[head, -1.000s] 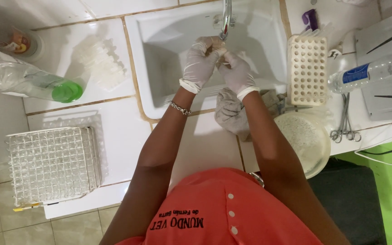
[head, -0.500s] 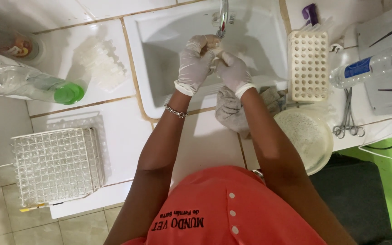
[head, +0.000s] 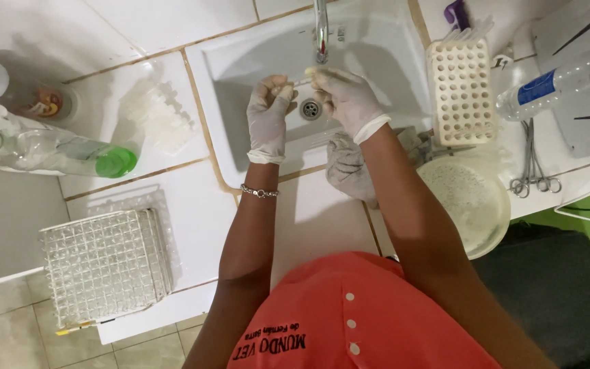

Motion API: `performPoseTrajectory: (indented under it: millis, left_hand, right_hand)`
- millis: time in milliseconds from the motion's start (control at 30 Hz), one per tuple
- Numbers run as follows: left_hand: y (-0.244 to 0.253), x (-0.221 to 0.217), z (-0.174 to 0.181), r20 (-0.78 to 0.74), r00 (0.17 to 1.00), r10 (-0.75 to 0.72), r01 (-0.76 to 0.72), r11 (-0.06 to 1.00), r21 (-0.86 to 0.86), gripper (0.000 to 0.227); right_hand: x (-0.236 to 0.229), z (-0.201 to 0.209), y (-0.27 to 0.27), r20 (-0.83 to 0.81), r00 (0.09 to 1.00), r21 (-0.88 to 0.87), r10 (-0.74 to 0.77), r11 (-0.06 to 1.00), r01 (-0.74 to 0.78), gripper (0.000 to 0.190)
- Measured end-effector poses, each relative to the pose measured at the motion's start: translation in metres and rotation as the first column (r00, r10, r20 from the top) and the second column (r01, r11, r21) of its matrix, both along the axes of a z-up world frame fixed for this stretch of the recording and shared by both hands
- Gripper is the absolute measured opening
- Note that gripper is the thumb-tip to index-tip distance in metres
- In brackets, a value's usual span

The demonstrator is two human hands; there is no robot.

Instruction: The person repeatedly washes small test tubes under running water in a sink, then places them into a test tube rack. The process is repeated for multiple tubes throughout the clip.

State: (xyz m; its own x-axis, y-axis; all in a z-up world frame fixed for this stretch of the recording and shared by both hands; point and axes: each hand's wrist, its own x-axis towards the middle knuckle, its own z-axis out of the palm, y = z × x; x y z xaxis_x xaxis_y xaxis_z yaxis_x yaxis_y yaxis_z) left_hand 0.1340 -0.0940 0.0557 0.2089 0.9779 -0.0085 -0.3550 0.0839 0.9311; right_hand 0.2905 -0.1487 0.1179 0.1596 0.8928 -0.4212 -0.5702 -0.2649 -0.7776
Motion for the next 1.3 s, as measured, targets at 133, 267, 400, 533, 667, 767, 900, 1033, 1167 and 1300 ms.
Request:
performPoseTrajectory:
  millis: [133,267,400,533,667,767,900,1033,1167,1300]
  left_hand:
    - [-0.002,0.005,-0.037,0.089,0.993,-0.079,0.093,0.981,-0.169,0.014]
    - [-0.002,0.022,-0.057,0.051,0.988,-0.148,0.154,0.971,-0.182,0.015]
    - [-0.003,0.029,-0.052,0.062,0.98,-0.189,0.195,0.972,-0.13,0.017]
    - [-0.004,0.035,-0.052,0.194,0.963,-0.186,0.219,0.961,-0.167,0.013]
    - [-0.002,0.039,-0.064,0.235,0.956,-0.175,0.221,0.958,-0.182,0.014]
    - [-0.002,0.037,-0.066,0.216,0.958,-0.186,0.227,0.957,-0.182,0.017]
    - [-0.004,0.034,-0.057,0.2,0.959,-0.201,0.236,0.957,-0.167,0.016]
    - [0.004,0.027,-0.053,0.22,0.966,-0.139,0.186,0.959,-0.213,0.015]
    - [0.008,0.015,-0.012,0.131,0.99,-0.06,0.072,0.993,-0.092,0.013]
    - [0.008,0.007,0.038,-0.015,0.999,-0.046,0.048,0.98,0.194,0.015]
  right_hand:
    - [-0.008,0.003,0.007,0.466,0.883,0.037,-0.063,0.998,0.051,0.019]
    - [-0.006,-0.014,0.015,0.651,0.742,0.12,-0.159,0.987,0.106,0.012]
    - [-0.004,-0.003,0.011,0.724,0.676,0.092,-0.137,0.991,0.102,0.012]
    - [-0.002,-0.003,0.011,0.733,0.664,0.134,-0.143,0.989,0.065,0.012]
    - [-0.001,-0.01,0.014,0.724,0.669,0.161,-0.166,0.984,0.07,0.012]
    - [-0.001,-0.003,0.013,0.725,0.675,0.117,-0.135,0.991,0.072,0.01]
    - [-0.003,-0.003,0.013,0.736,0.657,0.156,-0.162,0.985,0.068,0.012]
    - [0.002,-0.004,0.012,0.695,0.703,0.118,-0.154,0.988,0.099,0.014]
    - [0.002,0.006,0.0,0.437,0.899,-0.095,-0.02,0.993,0.068,0.015]
    - [-0.003,0.002,-0.001,0.254,0.966,-0.249,0.051,0.968,0.015,0.038]
